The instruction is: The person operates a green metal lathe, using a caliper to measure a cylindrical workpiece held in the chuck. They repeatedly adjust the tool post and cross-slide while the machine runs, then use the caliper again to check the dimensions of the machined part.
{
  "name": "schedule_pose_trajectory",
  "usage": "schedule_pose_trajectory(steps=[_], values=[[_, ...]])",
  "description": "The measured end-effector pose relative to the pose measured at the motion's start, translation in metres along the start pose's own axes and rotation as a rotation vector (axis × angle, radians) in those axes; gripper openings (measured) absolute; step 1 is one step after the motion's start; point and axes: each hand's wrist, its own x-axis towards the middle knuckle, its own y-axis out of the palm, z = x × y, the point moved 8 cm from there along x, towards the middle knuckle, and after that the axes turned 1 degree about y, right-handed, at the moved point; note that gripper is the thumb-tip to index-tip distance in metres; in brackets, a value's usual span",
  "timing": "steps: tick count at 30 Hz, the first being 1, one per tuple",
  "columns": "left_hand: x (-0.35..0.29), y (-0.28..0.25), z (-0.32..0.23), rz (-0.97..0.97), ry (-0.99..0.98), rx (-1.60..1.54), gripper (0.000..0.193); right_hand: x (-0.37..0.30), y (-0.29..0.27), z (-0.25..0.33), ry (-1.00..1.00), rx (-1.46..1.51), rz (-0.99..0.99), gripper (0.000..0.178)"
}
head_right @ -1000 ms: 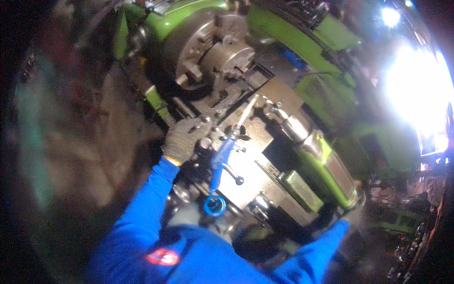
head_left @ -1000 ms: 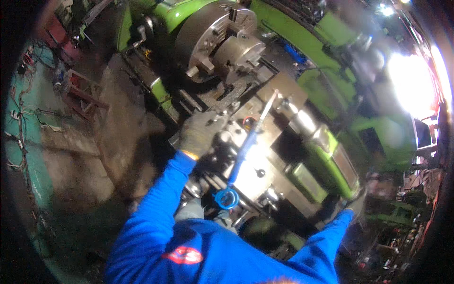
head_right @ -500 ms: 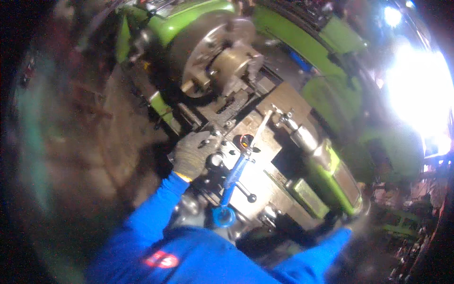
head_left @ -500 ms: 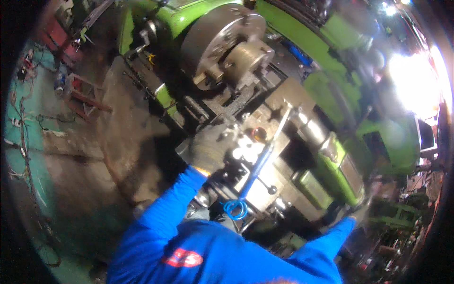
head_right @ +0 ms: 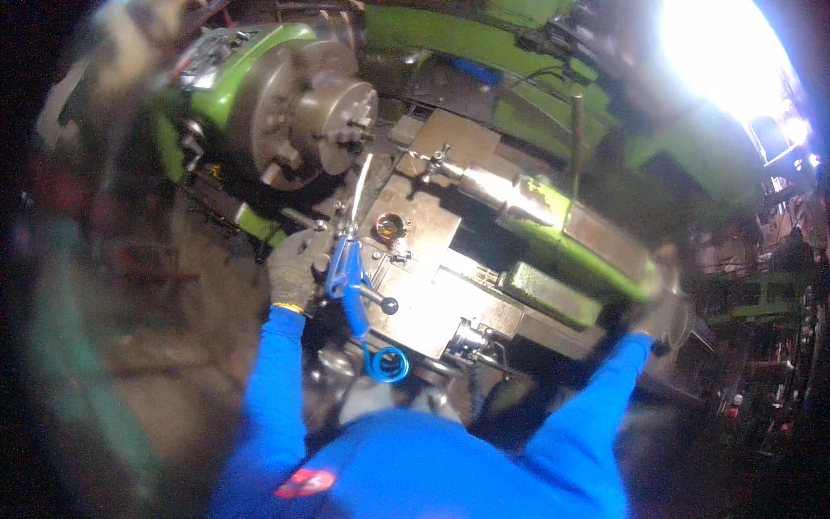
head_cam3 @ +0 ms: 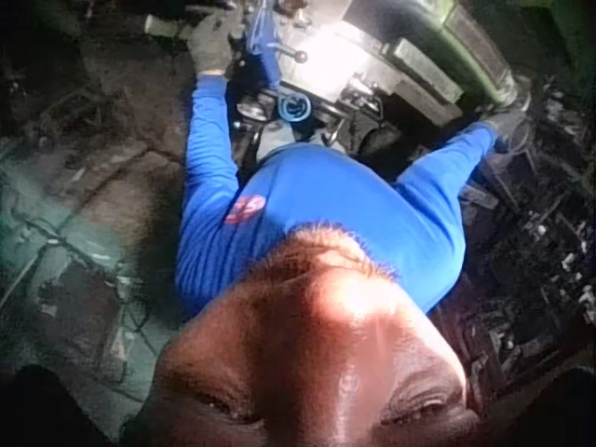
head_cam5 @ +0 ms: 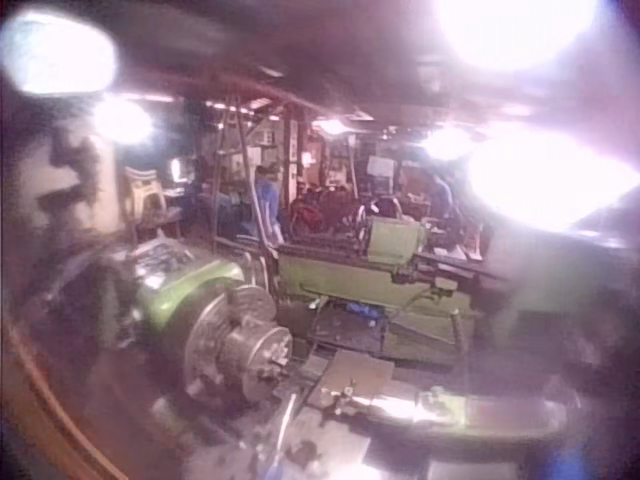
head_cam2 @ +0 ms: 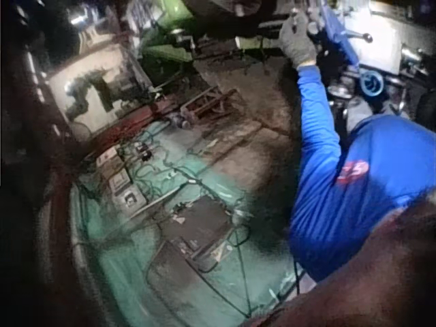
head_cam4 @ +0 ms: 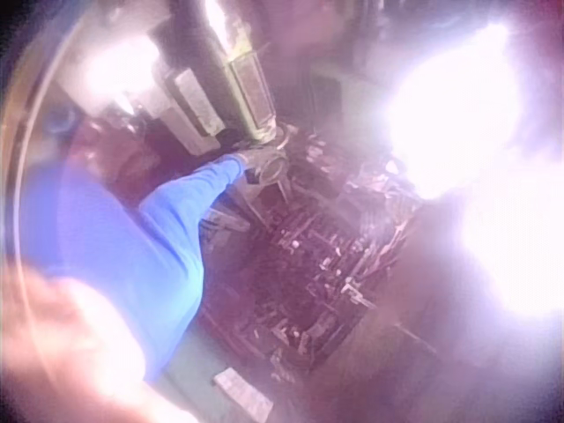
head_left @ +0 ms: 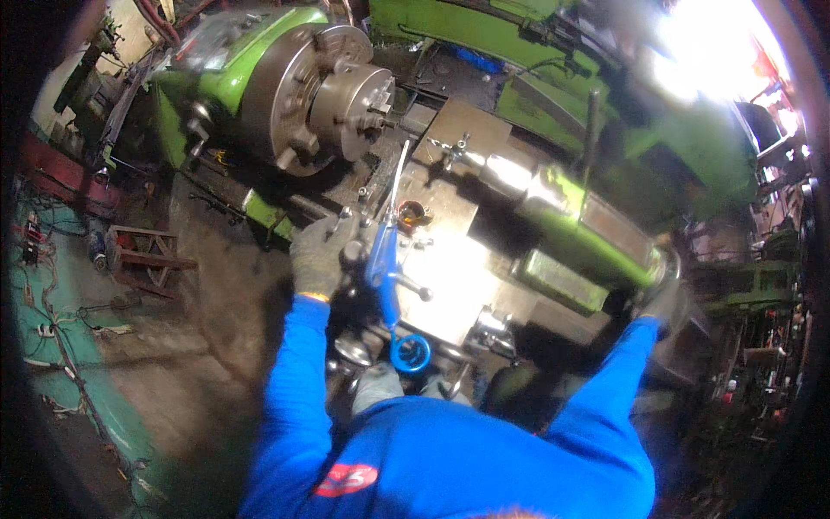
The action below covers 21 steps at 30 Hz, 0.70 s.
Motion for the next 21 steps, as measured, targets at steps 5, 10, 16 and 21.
schedule_pose_trajectory(steps=[5, 10, 16, 21], values=[[0.0, -0.001, 0.014, 0.013, 0.051, -0.068, 0.042, 0.026, 0.001, -0.015, 0.01, 0.055, 0.052, 0.061], [-0.003, 0.003, 0.006, 0.034, 0.001, -0.062, 0.04, 0.047, -0.022, -0.026, 0.007, 0.137, 0.068, 0.063], [-0.004, -0.002, -0.003, 0.008, 0.012, -0.052, 0.041, 0.079, -0.016, -0.047, 0.027, 0.273, 0.173, 0.065], [0.0, 0.006, 0.014, -0.004, 0.095, -0.029, 0.044, 0.086, -0.017, -0.054, 0.017, 0.339, 0.225, 0.067]])
